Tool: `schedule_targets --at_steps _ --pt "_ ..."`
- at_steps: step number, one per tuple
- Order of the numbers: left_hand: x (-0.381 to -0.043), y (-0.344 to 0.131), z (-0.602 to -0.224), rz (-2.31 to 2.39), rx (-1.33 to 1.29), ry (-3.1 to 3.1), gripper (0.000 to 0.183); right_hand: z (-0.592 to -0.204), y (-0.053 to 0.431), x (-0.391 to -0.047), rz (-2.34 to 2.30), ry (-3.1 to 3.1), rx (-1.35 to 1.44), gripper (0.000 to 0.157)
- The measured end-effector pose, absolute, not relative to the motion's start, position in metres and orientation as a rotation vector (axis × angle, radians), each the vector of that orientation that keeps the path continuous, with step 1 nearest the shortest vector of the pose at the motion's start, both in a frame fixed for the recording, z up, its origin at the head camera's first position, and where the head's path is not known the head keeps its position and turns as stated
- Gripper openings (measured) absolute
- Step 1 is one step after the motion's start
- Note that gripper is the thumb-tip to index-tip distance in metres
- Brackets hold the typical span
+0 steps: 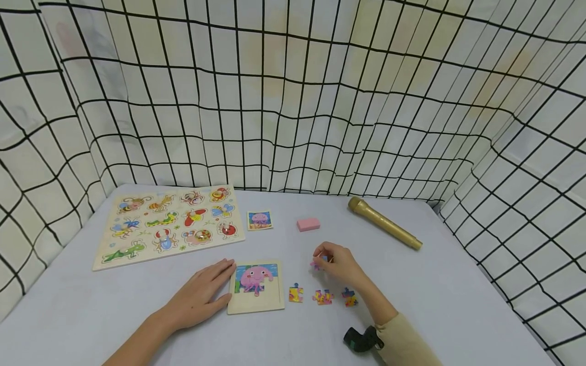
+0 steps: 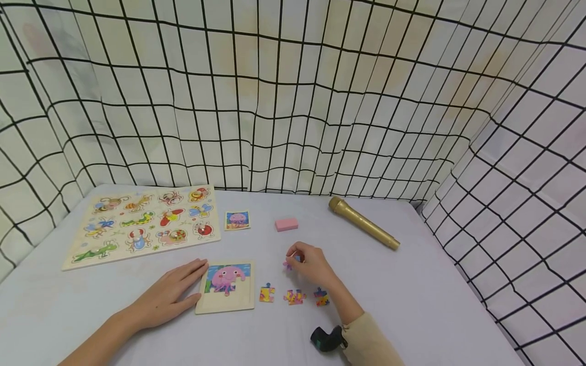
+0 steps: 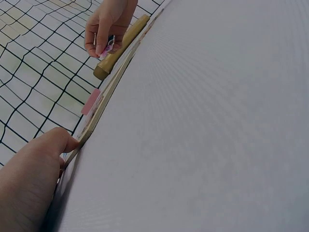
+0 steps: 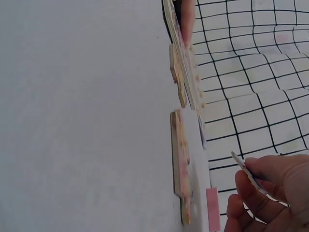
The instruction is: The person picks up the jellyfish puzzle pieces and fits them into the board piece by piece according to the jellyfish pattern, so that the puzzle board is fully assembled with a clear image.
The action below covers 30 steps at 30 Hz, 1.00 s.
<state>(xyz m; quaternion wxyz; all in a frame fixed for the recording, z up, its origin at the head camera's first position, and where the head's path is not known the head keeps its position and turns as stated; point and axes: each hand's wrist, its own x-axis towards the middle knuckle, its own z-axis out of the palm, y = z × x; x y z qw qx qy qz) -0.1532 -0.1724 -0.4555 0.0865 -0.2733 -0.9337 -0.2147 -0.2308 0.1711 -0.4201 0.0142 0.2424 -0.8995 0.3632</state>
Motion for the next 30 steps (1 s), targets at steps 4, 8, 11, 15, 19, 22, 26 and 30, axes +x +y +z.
schedule_targets --at_steps 4,8,11,15,19,22,26,30 --pt "-0.153 -0.172 -0.455 -0.633 -0.813 -2.779 0.059 -0.419 0.159 -0.230 1.154 -2.773 0.822 0.004" --pt "-0.152 -0.172 -0.455 -0.635 -0.813 -2.778 0.059 -0.417 0.147 -0.229 1.183 -2.795 0.839 0.005" --pt "-0.152 -0.172 -0.455 -0.638 -0.813 -2.779 0.059 -0.417 0.138 -0.227 1.202 -2.826 0.848 0.005" --pt "-0.152 -0.173 -0.456 -0.639 -0.809 -2.784 0.059 -0.417 0.128 -0.226 1.210 -2.859 0.868 0.005" --pt "-0.153 -0.173 -0.456 -0.639 -0.802 -2.788 0.059 -0.418 0.119 -0.224 1.205 -2.879 0.900 0.005" --pt "-0.153 -0.173 -0.457 -0.636 -0.804 -2.783 0.059 -0.418 0.113 -0.223 1.204 -2.879 0.938 0.005" --pt "-0.154 -0.174 -0.458 -0.633 -0.811 -2.773 0.059 -0.420 0.105 -0.222 1.203 -2.851 1.020 0.005" --pt "-0.154 -0.174 -0.458 -0.631 -0.814 -2.774 0.059 -0.422 0.099 -0.222 1.207 -2.818 1.095 0.005"
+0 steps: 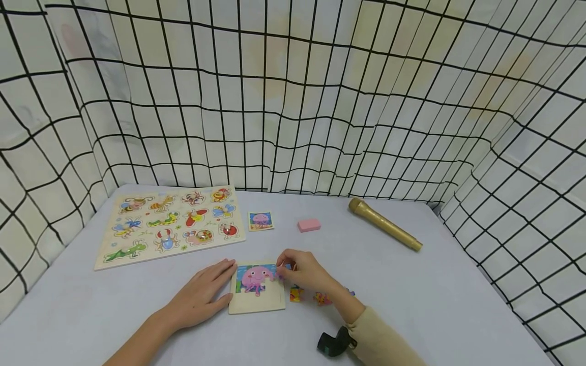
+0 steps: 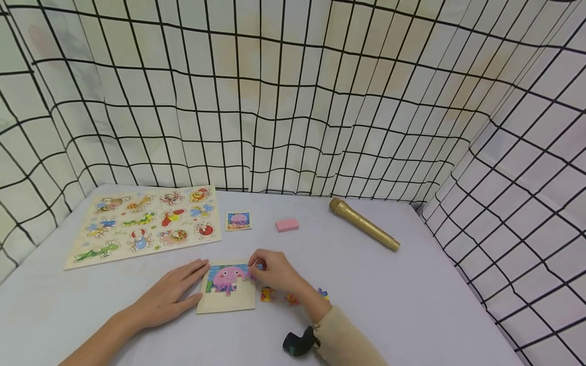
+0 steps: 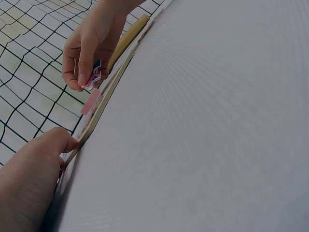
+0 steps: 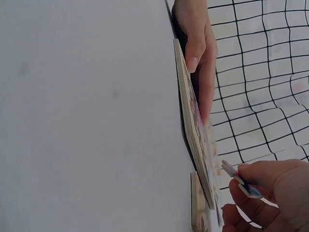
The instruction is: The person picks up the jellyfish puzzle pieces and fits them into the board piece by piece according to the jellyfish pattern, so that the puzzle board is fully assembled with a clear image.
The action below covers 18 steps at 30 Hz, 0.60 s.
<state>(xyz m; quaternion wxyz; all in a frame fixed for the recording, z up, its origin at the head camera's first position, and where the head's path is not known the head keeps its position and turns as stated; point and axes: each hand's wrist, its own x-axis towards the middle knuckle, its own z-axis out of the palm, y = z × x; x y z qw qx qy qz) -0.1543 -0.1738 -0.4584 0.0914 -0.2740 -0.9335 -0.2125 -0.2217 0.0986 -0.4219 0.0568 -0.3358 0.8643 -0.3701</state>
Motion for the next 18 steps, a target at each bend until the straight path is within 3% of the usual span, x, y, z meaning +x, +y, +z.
schedule_targets --at_steps 18 --pt "-0.155 -0.173 -0.459 -0.613 -0.829 -2.750 0.059 -0.432 0.077 -0.218 -1.106 2.608 -1.017 0.004"
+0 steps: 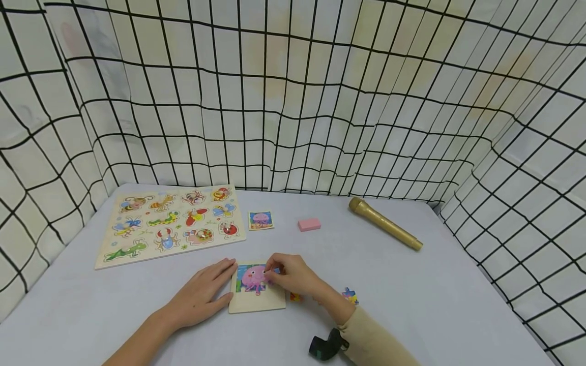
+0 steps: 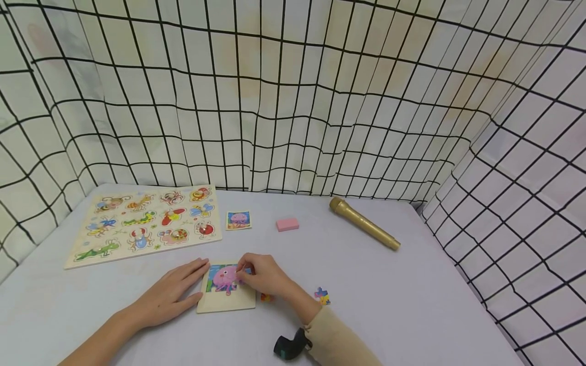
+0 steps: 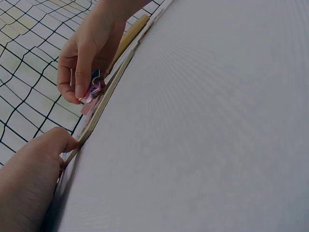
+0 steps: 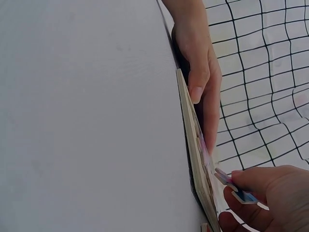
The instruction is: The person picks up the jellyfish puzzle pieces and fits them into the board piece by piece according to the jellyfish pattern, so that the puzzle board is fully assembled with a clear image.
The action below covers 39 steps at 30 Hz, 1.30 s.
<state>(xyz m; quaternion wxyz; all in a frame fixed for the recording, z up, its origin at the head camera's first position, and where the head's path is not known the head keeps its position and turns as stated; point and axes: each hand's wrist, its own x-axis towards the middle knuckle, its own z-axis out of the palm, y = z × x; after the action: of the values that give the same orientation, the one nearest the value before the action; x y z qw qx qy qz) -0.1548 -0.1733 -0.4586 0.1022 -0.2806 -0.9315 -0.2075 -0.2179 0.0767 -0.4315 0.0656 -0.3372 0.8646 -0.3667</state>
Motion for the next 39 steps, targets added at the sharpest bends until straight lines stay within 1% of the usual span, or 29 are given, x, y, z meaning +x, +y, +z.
schedule_targets --at_steps 10,19,31,39 --pt "-0.1546 -0.1732 -0.4573 -0.613 -0.823 -2.756 0.059 -0.4317 0.0715 -0.2163 -1.044 2.641 -1.021 0.004" --pt "-0.1544 -0.1726 -0.4566 -0.619 -0.824 -2.756 0.060 -0.4332 0.0716 -0.2168 -0.991 2.696 -1.085 0.004" --pt "-0.1548 -0.1728 -0.4567 -0.623 -0.826 -2.759 0.060 -0.4319 0.0746 -0.2147 -0.961 2.759 -1.001 0.006" --pt "-0.1552 -0.1737 -0.4576 -0.622 -0.827 -2.757 0.060 -0.4309 0.0751 -0.2146 -0.963 2.739 -1.019 0.005"
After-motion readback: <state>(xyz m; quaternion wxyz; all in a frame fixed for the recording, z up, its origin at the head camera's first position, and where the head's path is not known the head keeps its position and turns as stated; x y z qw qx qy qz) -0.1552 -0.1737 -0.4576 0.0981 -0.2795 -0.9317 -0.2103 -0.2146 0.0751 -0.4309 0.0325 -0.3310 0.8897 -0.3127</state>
